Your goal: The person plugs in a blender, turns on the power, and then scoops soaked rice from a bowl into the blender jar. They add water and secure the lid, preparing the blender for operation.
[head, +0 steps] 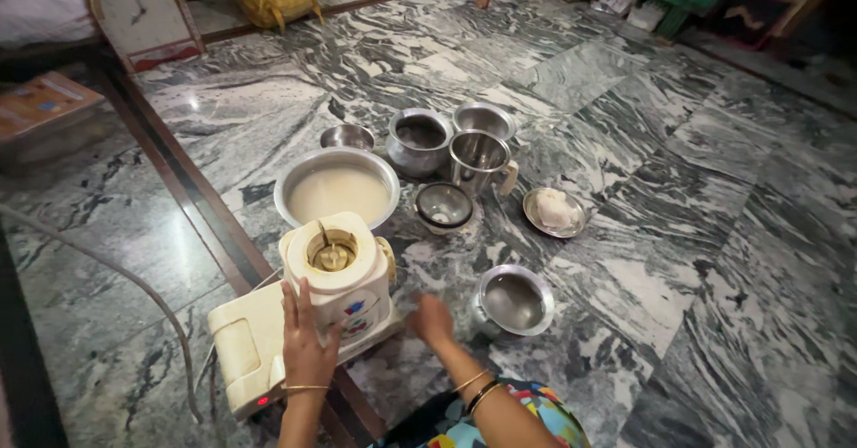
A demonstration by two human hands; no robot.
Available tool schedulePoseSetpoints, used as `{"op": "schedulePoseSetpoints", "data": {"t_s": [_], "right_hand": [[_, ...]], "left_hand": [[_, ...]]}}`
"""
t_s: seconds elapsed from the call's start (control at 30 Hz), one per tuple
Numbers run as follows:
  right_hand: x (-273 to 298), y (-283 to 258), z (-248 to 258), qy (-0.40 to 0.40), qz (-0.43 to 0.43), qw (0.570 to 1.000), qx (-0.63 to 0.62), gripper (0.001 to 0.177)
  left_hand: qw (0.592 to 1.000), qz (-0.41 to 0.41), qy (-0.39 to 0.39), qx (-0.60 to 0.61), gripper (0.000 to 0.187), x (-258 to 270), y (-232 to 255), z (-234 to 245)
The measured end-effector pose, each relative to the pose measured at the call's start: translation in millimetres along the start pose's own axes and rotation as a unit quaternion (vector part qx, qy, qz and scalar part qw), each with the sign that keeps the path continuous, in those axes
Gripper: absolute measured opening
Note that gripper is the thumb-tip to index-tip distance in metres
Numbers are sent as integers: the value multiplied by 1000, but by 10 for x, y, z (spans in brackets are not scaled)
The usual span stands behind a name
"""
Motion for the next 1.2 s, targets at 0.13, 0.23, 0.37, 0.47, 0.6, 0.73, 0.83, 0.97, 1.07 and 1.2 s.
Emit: {"op": "schedulePoseSetpoints", "data": {"t_s": [0.13, 0.23, 0.37, 0.47, 0.6, 0.73, 0.83, 0.97, 1.07, 1.2], "right_hand": [[46, -356, -262, -27, 182, 957, -225, 49], [102, -358, -323, -24, 167, 957, -238, 53], [112, -343, -296, -65, 198, 944, -254, 72], [137, -371, -319, -107, 192, 932, -290, 75], [180, -565, -357, -123, 231, 944, -203, 75], [150, -793, -542, -204, 229, 918, -251, 75], [102, -911, -610, -200, 283, 906, -244, 75], [7, -983, -688, -178, 309, 908, -219, 85], [-114, -981, -796, -203, 299, 904, -230, 84], [-478, -787, -864, -253, 258, 905, -223, 77]], "left_hand": [[1000, 10, 1, 15, 96, -9, -24, -21], [1000, -1, 6, 15, 92, 2, -5, -1], [1000, 11, 12, 16, 89, -11, 13, 8], [999, 7, 33, 16, 89, -15, -1, 45], [997, 43, 61, 12, 87, -10, -127, 190], [992, 87, 87, 1, 84, 18, -289, 392], [990, 103, 92, -25, 83, 11, -376, 496], [988, 103, 109, -34, 83, -10, -431, 566], [987, 91, 126, -48, 82, -26, -447, 592], [984, 114, 120, -66, 83, -43, -482, 572]]}}
Point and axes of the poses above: each hand's wrist, its own x-axis away from the middle knuckle, its own z-axis out of the back of the hand, y = z × x, the point moved 4 cm from there along -x, towards the middle knuckle, and after that the axes turned 12 degrees about -y, right-handed, at the moved point
